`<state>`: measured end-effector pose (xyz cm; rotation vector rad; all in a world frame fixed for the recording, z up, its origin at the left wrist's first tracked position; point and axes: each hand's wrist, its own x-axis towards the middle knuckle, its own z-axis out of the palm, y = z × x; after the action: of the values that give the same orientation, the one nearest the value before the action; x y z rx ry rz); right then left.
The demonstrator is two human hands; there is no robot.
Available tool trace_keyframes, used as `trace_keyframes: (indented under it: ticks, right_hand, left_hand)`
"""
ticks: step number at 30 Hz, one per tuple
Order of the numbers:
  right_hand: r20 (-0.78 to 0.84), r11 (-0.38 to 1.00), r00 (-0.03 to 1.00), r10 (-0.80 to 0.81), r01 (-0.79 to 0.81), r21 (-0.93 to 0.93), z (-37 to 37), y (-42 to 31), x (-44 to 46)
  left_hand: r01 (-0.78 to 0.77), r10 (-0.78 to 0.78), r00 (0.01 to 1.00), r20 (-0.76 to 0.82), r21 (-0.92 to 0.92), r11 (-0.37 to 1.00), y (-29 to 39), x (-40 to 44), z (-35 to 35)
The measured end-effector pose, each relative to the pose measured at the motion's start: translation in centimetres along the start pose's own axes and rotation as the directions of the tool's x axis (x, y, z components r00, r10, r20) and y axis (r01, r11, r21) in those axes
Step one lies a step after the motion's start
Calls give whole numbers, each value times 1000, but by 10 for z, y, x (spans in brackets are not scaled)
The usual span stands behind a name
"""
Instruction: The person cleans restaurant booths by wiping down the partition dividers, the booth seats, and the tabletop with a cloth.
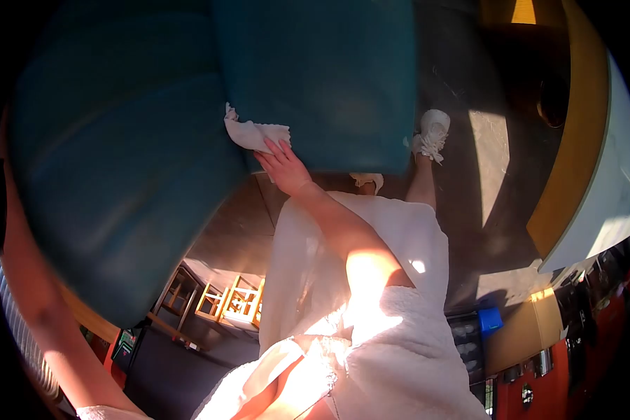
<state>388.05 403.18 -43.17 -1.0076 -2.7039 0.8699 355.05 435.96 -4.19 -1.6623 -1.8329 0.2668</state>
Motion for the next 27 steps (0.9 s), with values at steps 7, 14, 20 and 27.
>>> trace_keyframes:
  ticks: [7,14,20,27]
  right_hand:
    - [-176,827,850,496,-525,-203,-66,118,-160]
    - [-536,879,701,471,-424,218,-121,107,-11]
    - [-40,980,997,-68,60,-191,-19,5,91]
    - [-577,812,751,321,-532,-240,-113,185,93]
  left_hand:
    - [28,-28,1000,3,107,994,-9,7,10]
    - [-36,-35,990,136,484,874,-50,4,51]
    - [196,-206,978,-5,337,921,-60,0,61]
    - [87,-87,996,-20,403,911,-80,5,81]
